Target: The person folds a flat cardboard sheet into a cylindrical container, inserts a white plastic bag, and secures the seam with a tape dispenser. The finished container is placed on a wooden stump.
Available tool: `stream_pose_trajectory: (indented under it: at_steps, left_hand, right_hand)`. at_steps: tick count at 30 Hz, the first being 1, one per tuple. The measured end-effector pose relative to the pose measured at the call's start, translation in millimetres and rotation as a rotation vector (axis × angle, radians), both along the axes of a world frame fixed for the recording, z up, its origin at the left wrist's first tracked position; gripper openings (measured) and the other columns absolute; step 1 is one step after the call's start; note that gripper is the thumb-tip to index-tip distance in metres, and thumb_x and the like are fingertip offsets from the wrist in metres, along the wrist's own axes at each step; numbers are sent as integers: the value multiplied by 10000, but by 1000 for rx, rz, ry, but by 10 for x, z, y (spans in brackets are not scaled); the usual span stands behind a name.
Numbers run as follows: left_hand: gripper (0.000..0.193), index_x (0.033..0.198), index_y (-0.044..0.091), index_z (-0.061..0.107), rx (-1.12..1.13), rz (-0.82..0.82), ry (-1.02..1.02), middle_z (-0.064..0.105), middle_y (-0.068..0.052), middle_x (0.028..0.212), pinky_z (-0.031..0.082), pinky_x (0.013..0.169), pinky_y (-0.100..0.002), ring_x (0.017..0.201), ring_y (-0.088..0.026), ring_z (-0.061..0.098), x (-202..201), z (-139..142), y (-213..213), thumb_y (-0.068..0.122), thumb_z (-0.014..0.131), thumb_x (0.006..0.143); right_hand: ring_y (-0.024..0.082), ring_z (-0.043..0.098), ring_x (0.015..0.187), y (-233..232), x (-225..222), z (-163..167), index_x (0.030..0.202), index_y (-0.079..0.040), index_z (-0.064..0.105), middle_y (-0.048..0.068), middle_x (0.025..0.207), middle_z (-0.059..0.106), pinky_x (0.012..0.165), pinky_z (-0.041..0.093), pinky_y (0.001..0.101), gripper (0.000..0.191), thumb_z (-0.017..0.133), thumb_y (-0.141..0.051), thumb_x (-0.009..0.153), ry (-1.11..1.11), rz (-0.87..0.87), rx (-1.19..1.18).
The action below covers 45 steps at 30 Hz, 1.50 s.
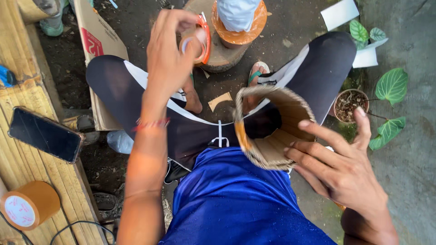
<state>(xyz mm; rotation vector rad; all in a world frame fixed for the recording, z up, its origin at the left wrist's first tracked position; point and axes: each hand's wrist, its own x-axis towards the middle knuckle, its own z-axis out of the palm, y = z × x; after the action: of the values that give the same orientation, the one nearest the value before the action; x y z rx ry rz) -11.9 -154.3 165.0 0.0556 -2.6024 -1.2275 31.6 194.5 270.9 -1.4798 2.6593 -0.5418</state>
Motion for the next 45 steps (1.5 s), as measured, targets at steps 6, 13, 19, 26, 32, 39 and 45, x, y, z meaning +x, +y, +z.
stream_pose_trajectory:
  at_steps: [6,13,19,26,32,39,45]
  left_hand:
    - [672,1135,-41,571,-540,148,-370,682,-220,1053,397,914,-550,1050,-395,641,-456,-1890,340,454,818,752]
    - [185,1109,76,669,-600,170,-533,750,-164,962,332,1028,-539,935,-348,712,-488,-1946,250,205,584,1008]
    - [452,1303,-22,618,-389,209,-136,723,-254,1052,328,861,-565,987,-434,670,103,-524,-28,250,677,947]
    - [423,1338,-68,582,524,214,212,657,-92,1043,462,822,-241,908,-137,600,1227,694,-56,235,624,1045]
    - [522,1200,-84,574,861,309,332,670,-133,941,500,743,-280,794,-174,635,1811,535,58,324,744,923]
    - [598,1024,-91,628,741,296,192,649,-106,886,465,803,-286,806,-192,582,2103,219,173,491,745,950]
    - [670,928,-25,631,398,-18,68,646,-63,816,434,1064,-444,763,-194,625,1882,374,255,641,599,984]
  right_hand:
    - [219,669,807,-70,265,87,987,-23,740,53,818,657,793,499,395,251,854,-137,794,46,-79,-73]
    - [223,590,564,-229,484,267,994,-14,729,71,709,561,522,453,371,294,878,-193,813,-88,-352,-123]
    - [271,641,586,-583,424,152,1006,-34,707,80,793,600,510,500,393,276,812,-243,859,-195,-297,-175]
    - [380,660,730,-1192,97,-112,986,-25,684,137,884,623,620,525,457,291,795,-277,894,-260,-267,-186]
    - [361,666,779,-1074,-80,-15,1100,44,665,162,893,627,689,514,421,348,653,-285,987,-551,-159,-246]
    - [308,673,821,-567,-252,-295,1158,68,668,172,956,676,752,522,362,485,380,-322,1132,-610,-233,-344]
    - [233,657,914,-491,-290,-342,1248,42,684,137,1051,693,846,526,329,518,441,-407,1166,-555,-345,-555]
